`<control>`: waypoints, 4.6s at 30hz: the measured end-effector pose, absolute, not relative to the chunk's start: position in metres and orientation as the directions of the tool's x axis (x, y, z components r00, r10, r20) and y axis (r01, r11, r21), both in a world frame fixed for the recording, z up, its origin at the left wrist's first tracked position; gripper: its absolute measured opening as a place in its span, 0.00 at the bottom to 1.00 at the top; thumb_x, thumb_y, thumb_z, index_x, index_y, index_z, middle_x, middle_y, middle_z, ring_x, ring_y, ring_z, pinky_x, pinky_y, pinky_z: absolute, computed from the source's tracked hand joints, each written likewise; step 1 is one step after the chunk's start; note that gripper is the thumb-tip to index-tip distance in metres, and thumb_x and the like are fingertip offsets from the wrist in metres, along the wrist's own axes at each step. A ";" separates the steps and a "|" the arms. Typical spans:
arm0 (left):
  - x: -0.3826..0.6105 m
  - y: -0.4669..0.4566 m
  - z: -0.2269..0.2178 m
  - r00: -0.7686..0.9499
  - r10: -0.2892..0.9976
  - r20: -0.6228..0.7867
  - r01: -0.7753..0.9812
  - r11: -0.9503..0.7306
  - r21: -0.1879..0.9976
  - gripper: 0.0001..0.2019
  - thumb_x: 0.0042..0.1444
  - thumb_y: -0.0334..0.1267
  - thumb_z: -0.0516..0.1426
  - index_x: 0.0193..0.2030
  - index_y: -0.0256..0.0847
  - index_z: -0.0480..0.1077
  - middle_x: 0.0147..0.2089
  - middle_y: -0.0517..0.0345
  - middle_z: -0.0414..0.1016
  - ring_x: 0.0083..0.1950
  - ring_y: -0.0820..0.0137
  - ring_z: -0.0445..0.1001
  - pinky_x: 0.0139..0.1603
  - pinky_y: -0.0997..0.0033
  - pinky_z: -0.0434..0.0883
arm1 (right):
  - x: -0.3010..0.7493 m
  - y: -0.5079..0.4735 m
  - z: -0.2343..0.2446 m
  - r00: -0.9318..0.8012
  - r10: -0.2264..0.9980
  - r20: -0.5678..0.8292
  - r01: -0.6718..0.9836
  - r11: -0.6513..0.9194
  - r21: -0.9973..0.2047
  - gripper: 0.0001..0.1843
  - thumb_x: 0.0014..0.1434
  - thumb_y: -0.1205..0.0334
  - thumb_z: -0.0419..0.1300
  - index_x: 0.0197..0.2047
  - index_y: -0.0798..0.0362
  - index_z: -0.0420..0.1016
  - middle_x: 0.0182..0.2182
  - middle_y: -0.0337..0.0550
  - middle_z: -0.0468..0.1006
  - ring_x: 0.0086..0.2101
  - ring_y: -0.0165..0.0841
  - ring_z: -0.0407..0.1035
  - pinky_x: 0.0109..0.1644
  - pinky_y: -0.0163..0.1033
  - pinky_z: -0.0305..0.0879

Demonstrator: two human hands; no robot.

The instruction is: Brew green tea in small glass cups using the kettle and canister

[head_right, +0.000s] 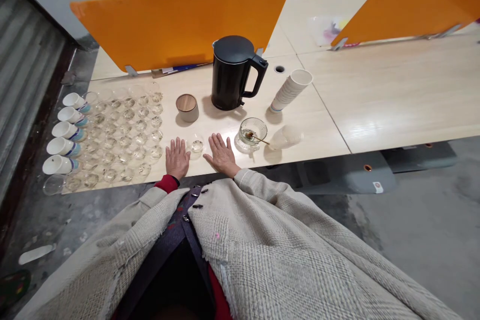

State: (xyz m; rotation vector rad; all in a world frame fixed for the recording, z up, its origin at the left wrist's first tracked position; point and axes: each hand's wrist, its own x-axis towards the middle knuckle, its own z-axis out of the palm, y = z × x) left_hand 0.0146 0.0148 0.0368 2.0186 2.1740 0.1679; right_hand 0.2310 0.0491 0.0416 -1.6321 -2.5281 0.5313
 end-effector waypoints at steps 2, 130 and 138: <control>0.015 0.015 0.037 -0.069 0.996 -0.052 0.977 0.078 0.197 0.33 0.75 0.44 0.47 0.82 0.34 0.55 0.86 0.44 0.44 0.87 0.49 0.42 0.86 0.39 0.44 | 0.231 0.049 0.041 -0.426 0.897 -0.119 0.869 0.369 -0.330 0.45 0.76 0.42 0.47 0.83 0.64 0.48 0.83 0.58 0.44 0.81 0.51 0.36 0.82 0.67 0.26; 0.015 0.016 0.041 -0.063 0.996 -0.066 0.948 0.080 0.308 0.34 0.73 0.45 0.47 0.82 0.34 0.56 0.86 0.42 0.45 0.88 0.49 0.41 0.85 0.38 0.40 | 0.232 0.046 0.115 -0.412 0.895 0.173 0.452 0.365 -0.814 0.15 0.78 0.60 0.49 0.48 0.51 0.77 0.35 0.41 0.82 0.28 0.28 0.77 0.38 0.34 0.72; 0.014 0.017 0.038 -0.056 0.997 -0.047 0.947 0.068 0.314 0.34 0.73 0.45 0.48 0.82 0.34 0.56 0.86 0.41 0.46 0.88 0.48 0.41 0.85 0.35 0.42 | 0.230 0.045 0.115 -0.397 0.905 0.151 0.502 0.352 -0.790 0.14 0.78 0.61 0.50 0.48 0.50 0.77 0.35 0.40 0.82 0.28 0.27 0.76 0.39 0.33 0.72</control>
